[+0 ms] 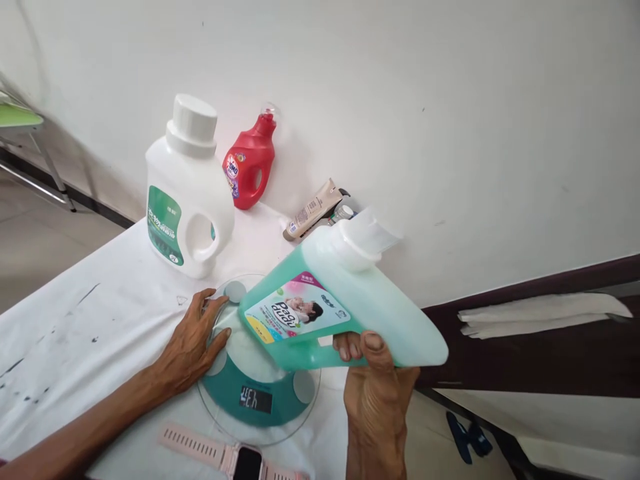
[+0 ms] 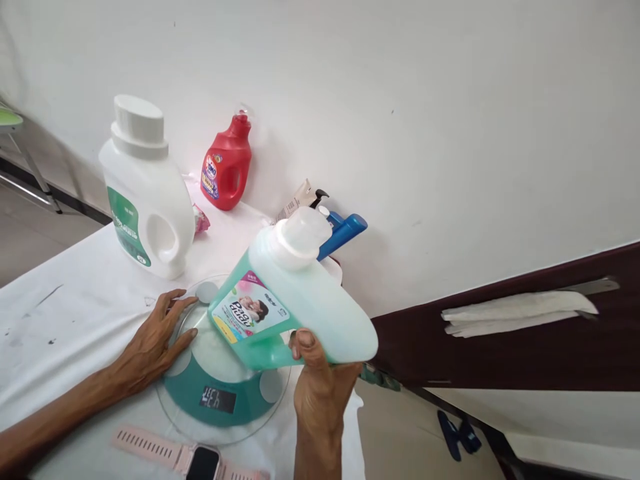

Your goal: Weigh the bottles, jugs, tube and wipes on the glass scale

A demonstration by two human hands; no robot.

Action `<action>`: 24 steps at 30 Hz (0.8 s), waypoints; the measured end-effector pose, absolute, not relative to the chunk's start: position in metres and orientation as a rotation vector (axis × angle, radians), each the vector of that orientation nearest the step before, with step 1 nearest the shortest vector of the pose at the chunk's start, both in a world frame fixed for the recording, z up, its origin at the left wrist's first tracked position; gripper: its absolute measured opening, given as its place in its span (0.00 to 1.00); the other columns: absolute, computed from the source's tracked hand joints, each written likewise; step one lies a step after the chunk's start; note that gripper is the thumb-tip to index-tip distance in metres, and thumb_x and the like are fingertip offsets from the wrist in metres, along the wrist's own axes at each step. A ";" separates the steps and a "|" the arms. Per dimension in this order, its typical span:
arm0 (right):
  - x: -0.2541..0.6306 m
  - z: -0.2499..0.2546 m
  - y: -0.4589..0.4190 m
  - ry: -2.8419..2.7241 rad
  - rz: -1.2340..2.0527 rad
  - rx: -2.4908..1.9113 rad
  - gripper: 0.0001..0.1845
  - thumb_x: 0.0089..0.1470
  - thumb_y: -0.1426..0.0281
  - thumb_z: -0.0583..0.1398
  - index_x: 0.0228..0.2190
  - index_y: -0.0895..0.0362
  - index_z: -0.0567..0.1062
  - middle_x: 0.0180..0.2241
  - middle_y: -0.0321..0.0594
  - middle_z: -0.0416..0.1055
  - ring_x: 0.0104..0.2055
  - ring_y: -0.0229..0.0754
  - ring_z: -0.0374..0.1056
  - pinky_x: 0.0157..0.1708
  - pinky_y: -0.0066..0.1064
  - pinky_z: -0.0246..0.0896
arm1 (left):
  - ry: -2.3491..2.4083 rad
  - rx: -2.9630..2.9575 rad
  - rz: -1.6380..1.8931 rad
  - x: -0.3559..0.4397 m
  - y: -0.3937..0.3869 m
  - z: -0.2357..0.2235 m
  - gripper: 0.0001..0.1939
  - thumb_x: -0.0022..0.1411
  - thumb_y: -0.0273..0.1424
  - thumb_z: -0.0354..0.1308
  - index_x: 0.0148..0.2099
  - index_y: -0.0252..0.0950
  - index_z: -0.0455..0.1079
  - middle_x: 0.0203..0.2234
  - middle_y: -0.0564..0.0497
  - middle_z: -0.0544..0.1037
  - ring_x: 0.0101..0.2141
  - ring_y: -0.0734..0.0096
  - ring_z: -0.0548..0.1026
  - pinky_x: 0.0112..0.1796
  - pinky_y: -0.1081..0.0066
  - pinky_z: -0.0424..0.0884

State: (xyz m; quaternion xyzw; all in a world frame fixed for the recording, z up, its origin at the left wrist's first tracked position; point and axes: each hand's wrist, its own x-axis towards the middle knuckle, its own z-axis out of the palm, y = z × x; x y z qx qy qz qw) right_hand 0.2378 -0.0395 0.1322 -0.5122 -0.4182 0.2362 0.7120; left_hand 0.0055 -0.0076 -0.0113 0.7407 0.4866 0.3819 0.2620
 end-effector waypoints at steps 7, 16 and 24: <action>0.252 0.149 -0.017 -0.749 0.493 -1.097 0.29 0.38 0.59 0.76 0.21 0.53 0.61 0.16 0.22 0.51 0.16 0.29 0.51 0.15 0.25 0.52 | 1.353 1.969 1.073 0.007 -0.008 -0.018 0.22 0.76 0.39 0.52 0.69 0.46 0.61 0.65 0.40 0.63 0.55 0.49 0.76 0.54 0.44 0.79; 0.321 0.182 0.026 -0.698 0.016 -1.163 0.20 0.40 0.60 0.74 0.20 0.53 0.68 0.18 0.27 0.59 0.18 0.32 0.51 0.16 0.30 0.46 | 1.398 1.911 1.081 0.011 -0.012 -0.010 0.22 0.75 0.40 0.53 0.68 0.47 0.65 0.65 0.42 0.64 0.55 0.50 0.78 0.53 0.48 0.80; 0.381 0.136 0.097 -0.647 -0.212 -1.391 0.24 0.37 0.51 0.76 0.21 0.54 0.74 0.17 0.31 0.63 0.21 0.40 0.57 0.21 0.36 0.55 | 1.431 1.891 1.119 0.015 -0.015 -0.011 0.22 0.75 0.38 0.52 0.69 0.47 0.65 0.66 0.41 0.65 0.58 0.48 0.75 0.54 0.49 0.79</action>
